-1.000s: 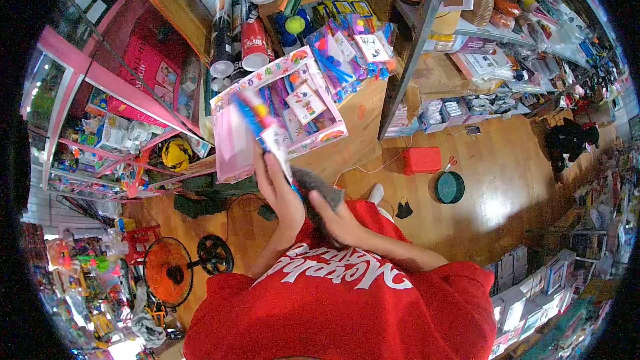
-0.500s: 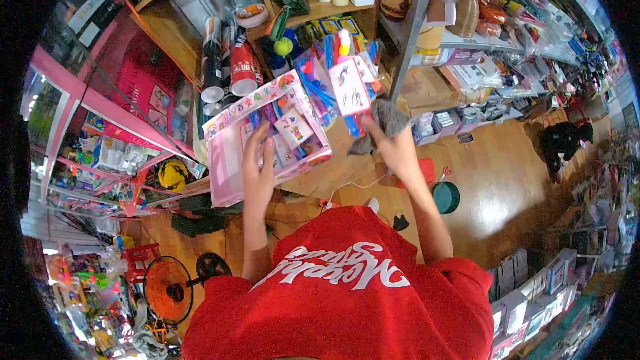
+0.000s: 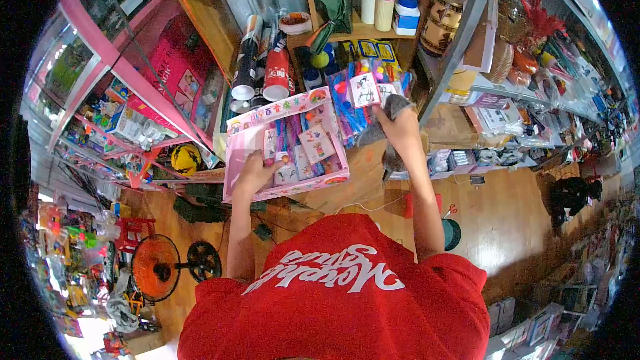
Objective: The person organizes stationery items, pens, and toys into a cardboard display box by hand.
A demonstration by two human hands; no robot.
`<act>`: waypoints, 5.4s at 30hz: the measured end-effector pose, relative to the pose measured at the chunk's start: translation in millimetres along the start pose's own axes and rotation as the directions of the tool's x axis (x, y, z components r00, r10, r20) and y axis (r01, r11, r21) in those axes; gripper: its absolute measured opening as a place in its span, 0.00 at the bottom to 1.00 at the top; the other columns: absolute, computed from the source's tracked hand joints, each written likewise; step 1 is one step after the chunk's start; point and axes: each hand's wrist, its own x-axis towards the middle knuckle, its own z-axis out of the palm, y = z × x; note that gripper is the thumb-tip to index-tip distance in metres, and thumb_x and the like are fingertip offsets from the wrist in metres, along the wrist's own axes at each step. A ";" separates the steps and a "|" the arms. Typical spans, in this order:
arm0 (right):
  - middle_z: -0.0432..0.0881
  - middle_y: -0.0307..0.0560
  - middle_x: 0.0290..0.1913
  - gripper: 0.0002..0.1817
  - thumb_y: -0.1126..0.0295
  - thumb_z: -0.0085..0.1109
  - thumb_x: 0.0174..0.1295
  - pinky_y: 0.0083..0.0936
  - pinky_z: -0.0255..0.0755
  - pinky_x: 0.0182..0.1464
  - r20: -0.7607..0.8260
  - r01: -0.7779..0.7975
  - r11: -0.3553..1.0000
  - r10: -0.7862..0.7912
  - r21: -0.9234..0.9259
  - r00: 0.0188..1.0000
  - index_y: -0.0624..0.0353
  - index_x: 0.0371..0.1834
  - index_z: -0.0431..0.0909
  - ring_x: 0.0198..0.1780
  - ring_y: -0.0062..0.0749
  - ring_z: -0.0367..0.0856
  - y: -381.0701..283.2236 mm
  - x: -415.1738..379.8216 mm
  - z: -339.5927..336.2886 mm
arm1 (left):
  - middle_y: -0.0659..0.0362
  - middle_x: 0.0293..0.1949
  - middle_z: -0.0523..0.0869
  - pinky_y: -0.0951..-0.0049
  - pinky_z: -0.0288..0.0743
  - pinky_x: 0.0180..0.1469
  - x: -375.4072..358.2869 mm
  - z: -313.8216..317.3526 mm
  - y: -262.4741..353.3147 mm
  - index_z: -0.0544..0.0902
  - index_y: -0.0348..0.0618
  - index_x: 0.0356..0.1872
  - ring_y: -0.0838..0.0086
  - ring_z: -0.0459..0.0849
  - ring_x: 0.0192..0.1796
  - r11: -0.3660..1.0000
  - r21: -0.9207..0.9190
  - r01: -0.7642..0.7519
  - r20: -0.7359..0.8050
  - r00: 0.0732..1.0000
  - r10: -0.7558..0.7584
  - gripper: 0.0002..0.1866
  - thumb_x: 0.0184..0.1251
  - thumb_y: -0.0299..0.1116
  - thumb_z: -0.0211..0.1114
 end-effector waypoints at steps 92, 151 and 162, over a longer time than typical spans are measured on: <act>0.58 0.55 0.69 0.33 0.54 0.40 0.72 0.33 0.47 0.70 0.444 -0.215 0.633 -0.227 0.744 0.867 0.69 0.70 0.52 0.71 0.39 0.54 -182.1 -237.7 86.4 | 0.53 0.75 0.44 0.64 0.33 0.74 -179.4 21.7 59.0 0.38 0.43 0.74 0.63 0.44 0.76 0.078 -0.958 -0.276 -0.283 0.954 -0.095 0.50 0.63 0.74 0.22; 0.50 0.60 0.74 0.33 0.60 0.45 0.66 0.40 0.40 0.73 -0.044 0.350 0.696 -0.417 0.626 0.908 0.66 0.71 0.54 0.75 0.52 0.47 -188.5 -155.3 46.5 | 0.58 0.73 0.54 0.65 0.40 0.74 -186.4 37.0 92.9 0.48 0.45 0.74 0.64 0.51 0.74 -0.157 -0.966 -0.207 -0.239 0.945 0.223 0.35 0.75 0.58 0.28; 0.54 0.56 0.73 0.32 0.66 0.48 0.69 0.31 0.45 0.72 0.359 -0.161 0.625 -0.204 0.764 0.911 0.67 0.72 0.50 0.73 0.39 0.51 -171.6 -187.9 54.6 | 0.54 0.76 0.38 0.67 0.28 0.74 -176.1 9.4 120.3 0.36 0.39 0.74 0.66 0.37 0.77 -0.014 -0.909 -0.416 -0.415 0.901 0.128 0.50 0.64 0.73 0.21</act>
